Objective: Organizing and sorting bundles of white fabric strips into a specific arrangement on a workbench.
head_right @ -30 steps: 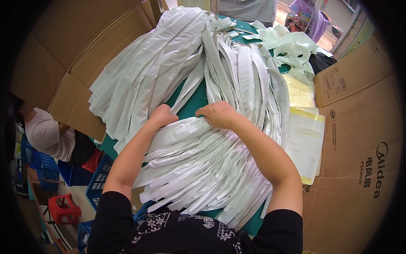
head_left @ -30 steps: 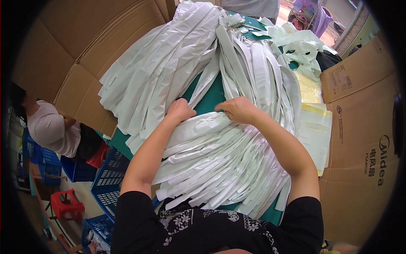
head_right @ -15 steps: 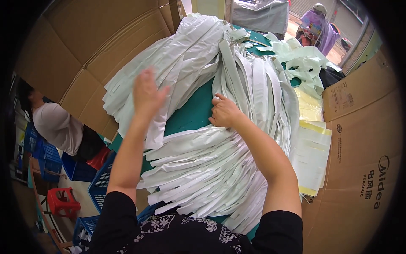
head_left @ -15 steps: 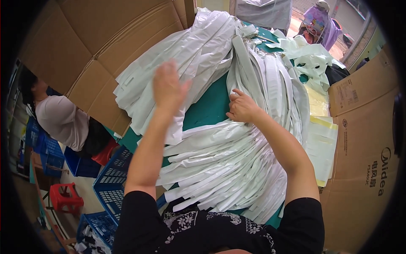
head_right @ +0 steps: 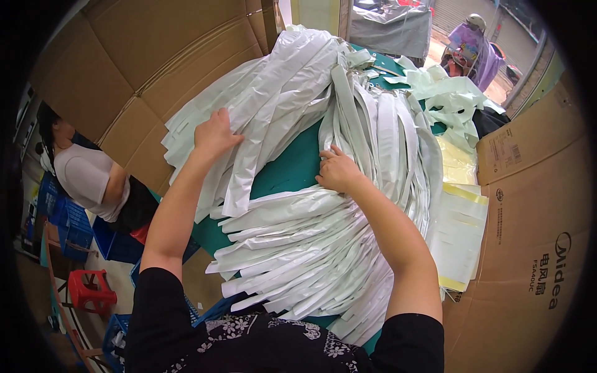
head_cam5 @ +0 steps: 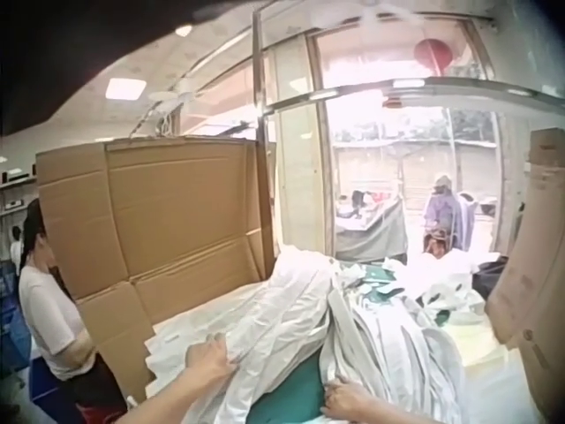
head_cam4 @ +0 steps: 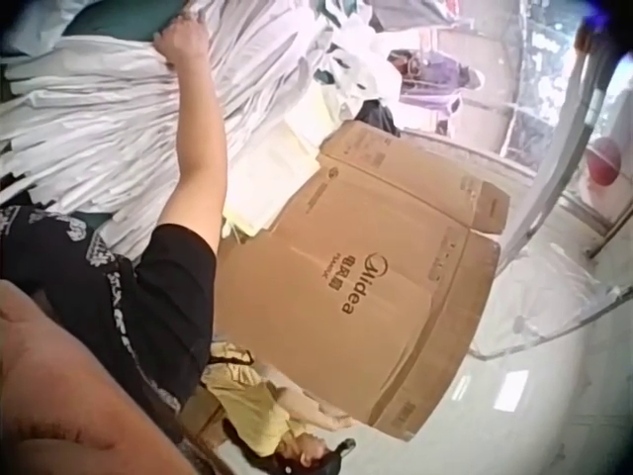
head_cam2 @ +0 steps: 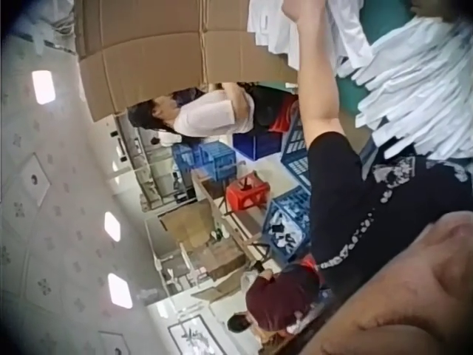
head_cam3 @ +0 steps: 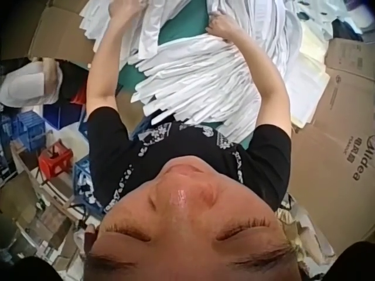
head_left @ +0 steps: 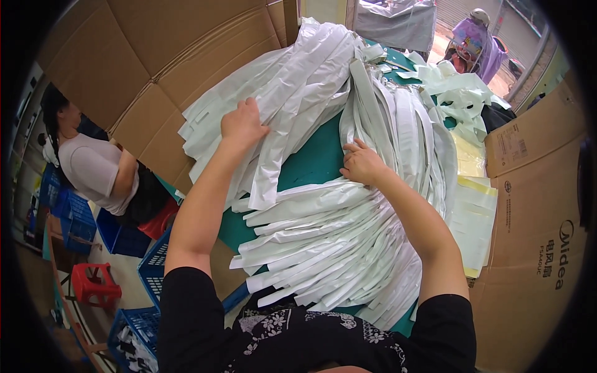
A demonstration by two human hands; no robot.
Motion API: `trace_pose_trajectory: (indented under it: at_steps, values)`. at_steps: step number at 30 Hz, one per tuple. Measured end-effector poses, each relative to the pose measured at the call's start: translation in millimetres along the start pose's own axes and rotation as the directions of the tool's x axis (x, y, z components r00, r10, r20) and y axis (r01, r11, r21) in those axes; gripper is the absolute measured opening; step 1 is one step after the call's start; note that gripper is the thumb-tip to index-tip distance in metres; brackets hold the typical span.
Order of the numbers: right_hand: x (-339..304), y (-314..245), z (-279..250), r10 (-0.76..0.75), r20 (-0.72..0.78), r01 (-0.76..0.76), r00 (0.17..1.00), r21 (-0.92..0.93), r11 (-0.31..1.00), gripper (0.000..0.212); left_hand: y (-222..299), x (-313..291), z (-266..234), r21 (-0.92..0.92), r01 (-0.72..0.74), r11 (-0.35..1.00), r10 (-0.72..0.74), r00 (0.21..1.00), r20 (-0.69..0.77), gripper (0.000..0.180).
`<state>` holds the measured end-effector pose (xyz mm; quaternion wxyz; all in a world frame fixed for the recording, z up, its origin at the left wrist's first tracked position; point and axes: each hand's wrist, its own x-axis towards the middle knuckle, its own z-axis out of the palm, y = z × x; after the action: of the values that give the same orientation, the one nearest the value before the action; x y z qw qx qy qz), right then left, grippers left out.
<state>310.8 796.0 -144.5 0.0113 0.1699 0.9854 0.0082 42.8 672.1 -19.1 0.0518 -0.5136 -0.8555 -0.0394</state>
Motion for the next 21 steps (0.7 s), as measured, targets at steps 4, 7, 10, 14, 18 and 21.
trace_pose_trajectory:
  at_steps: [4, 7, 10, 14, 18, 21]
  values:
    - [0, -2, 0, 0.002, -0.034, -0.001, 0.999, 0.033, 0.999, 0.029, -17, 12, -15, -0.160, 0.025, 0.987, -0.017, 0.999, 0.049, 0.045]
    - [-2, -3, -1, 0.018, -0.055, -0.015, 0.998, 0.058, 0.998, 0.028, -7, 9, -40, -0.422, 0.044, 0.905, -0.016, 0.997, 0.069, 0.044]
    - [-5, -1, -1, 0.021, -0.063, -0.017, 0.998, 0.056, 0.998, 0.029, 13, 4, -23, -0.521, -0.020, 0.854, 0.005, 1.000, -0.030, 0.066]
    - [-3, -5, -4, 0.021, -0.063, -0.018, 0.998, 0.047, 0.999, 0.030, 39, -20, 31, -0.147, 0.005, 0.989, -0.006, 1.000, -0.007, 0.065]
    - [-3, -9, -6, 0.064, -0.050, -0.061, 0.997, 0.054, 0.997, 0.034, 31, -11, 44, -0.029, -0.035, 0.999, 0.031, 0.994, -0.109, 0.050]
    - [-10, -4, -8, 0.142, -0.026, -0.142, 0.989, 0.034, 0.989, 0.035, 75, -32, 21, -0.227, -0.281, 0.932, 0.263, 0.959, -0.108, 0.043]
